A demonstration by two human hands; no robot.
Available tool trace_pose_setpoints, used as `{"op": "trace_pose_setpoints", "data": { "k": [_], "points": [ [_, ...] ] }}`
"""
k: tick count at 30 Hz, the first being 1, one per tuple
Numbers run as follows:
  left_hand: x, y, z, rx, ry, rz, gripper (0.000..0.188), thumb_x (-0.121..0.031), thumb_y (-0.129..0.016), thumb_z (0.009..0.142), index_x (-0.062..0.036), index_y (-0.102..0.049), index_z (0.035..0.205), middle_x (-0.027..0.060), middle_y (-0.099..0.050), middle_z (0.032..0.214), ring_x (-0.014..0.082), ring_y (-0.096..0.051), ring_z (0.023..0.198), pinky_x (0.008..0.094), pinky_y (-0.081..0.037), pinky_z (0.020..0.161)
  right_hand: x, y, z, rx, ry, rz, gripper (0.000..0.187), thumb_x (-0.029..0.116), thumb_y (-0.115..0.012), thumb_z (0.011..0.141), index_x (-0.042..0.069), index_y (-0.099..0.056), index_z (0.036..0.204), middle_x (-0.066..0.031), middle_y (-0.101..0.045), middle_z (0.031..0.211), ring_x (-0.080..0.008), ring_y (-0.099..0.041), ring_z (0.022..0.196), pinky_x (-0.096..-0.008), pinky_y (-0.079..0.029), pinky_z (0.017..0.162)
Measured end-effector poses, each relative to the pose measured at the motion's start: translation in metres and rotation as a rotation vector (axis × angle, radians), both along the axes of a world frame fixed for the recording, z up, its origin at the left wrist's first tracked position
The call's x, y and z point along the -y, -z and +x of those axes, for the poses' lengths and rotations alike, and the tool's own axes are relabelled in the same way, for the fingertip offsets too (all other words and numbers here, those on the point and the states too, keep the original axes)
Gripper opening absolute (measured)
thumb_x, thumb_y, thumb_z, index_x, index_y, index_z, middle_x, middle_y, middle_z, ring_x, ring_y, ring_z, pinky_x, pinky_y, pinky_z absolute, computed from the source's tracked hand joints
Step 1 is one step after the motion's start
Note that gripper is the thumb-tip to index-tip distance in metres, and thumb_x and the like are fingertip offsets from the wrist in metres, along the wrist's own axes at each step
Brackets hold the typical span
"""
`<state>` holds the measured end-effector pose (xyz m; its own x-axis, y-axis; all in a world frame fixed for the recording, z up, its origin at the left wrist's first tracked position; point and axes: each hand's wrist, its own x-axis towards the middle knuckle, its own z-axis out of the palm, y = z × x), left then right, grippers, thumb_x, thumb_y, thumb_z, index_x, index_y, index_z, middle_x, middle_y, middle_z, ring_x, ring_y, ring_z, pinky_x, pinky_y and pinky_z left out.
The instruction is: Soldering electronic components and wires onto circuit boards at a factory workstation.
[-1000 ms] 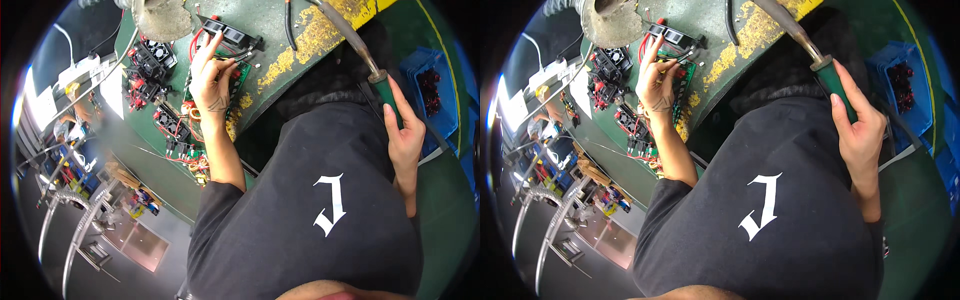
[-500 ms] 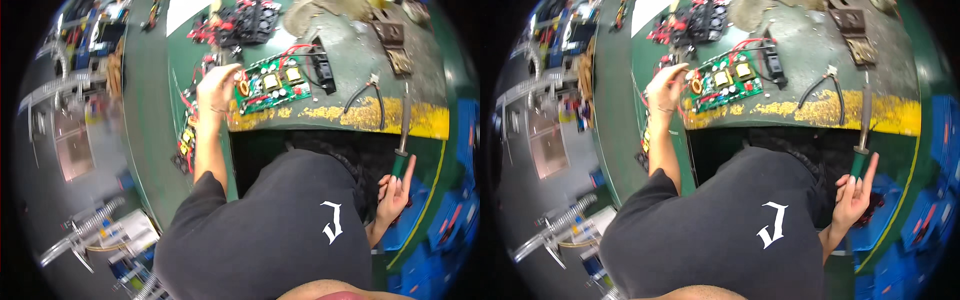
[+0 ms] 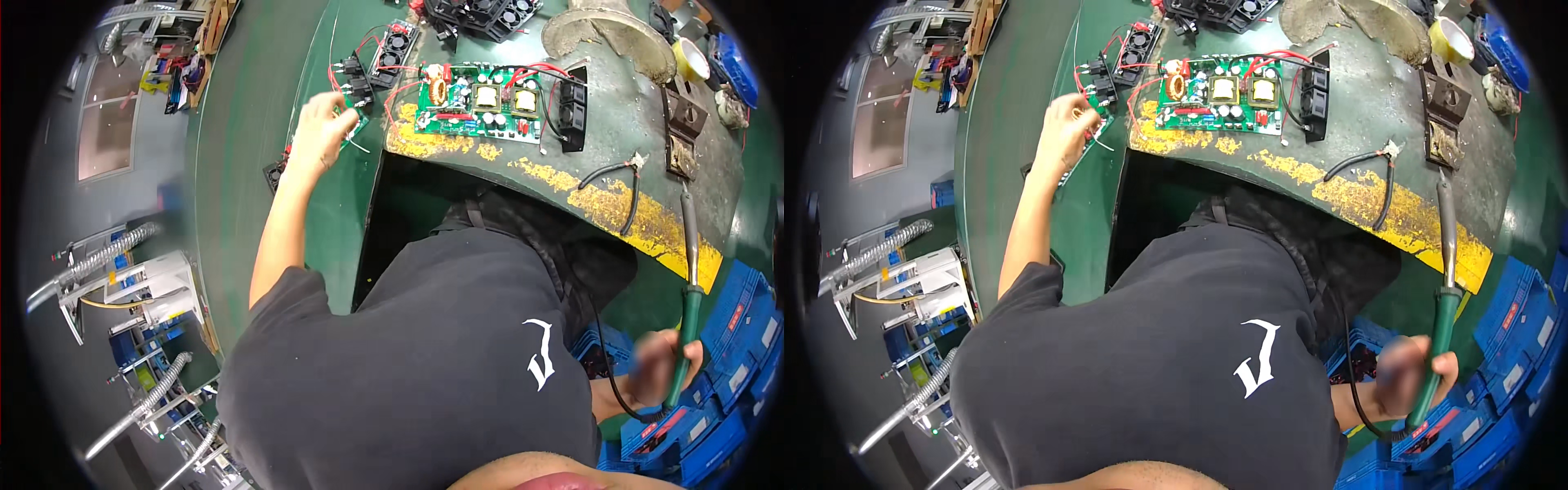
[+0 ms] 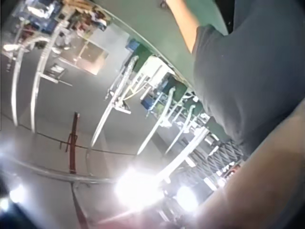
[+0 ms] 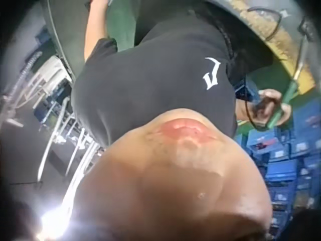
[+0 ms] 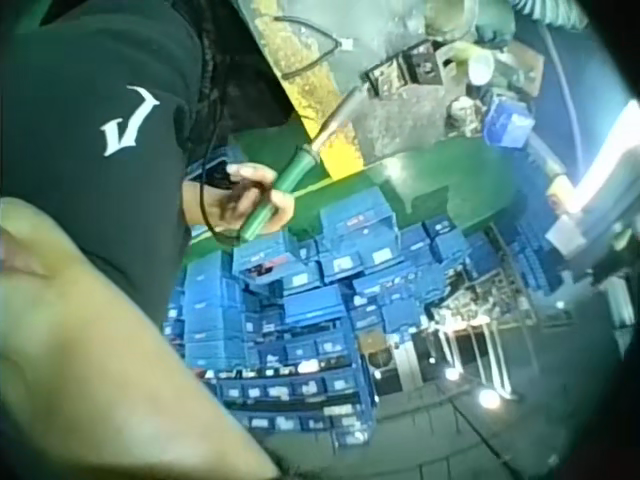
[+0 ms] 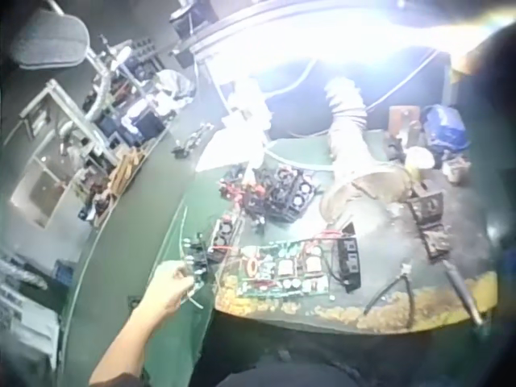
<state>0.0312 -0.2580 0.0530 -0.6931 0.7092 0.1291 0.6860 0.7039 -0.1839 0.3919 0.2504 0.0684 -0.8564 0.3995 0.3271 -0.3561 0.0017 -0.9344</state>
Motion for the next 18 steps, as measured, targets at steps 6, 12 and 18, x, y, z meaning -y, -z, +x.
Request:
{"op": "trace_pose_setpoints", "data": {
  "k": [6, 12, 18],
  "points": [
    [0.019, 0.012, 0.011, 0.075, 0.015, -0.036, 0.013, -0.018, -0.079, 0.073, -0.0148, -0.074, 0.085, 0.0018, -0.064, 0.124, 0.0286, -0.055, 0.127, 0.0455, -0.043, 0.104, -0.012, 0.008, 0.006, 0.069, 0.504, 0.234, 0.046, 0.042, -0.054, 0.104, -0.003, -0.064, 0.107, -0.0071, -0.051, 0.071, -0.0137, -0.046, 0.059, -0.0222, -0.041, 0.057],
    [-0.055, -0.036, 0.007, 0.196, 0.130, 0.421, 0.022, -0.009, -0.082, 0.078, -0.0123, -0.079, 0.100, 0.0039, -0.073, 0.089, 0.0217, -0.070, 0.089, 0.0397, -0.051, 0.095, 0.008, 0.004, 0.013, 0.369, 0.896, 0.390, 0.072, 0.057, -0.043, 0.099, -0.007, -0.067, 0.122, -0.0134, -0.070, 0.086, -0.0140, -0.056, 0.063, -0.0223, -0.042, 0.057],
    [-0.170, -0.017, 0.027, 0.620, 0.262, 0.627, 0.040, 0.003, -0.074, 0.086, -0.0126, -0.076, 0.122, 0.0040, -0.051, 0.087, 0.0182, -0.054, 0.080, 0.0281, -0.048, 0.073, 0.043, 0.020, 0.031, 0.236, 0.788, 0.124, 0.062, 0.044, -0.039, 0.100, -0.008, -0.062, 0.126, -0.0288, -0.071, 0.095, -0.0306, -0.068, 0.070, -0.0316, -0.052, 0.055]
  ]
}}
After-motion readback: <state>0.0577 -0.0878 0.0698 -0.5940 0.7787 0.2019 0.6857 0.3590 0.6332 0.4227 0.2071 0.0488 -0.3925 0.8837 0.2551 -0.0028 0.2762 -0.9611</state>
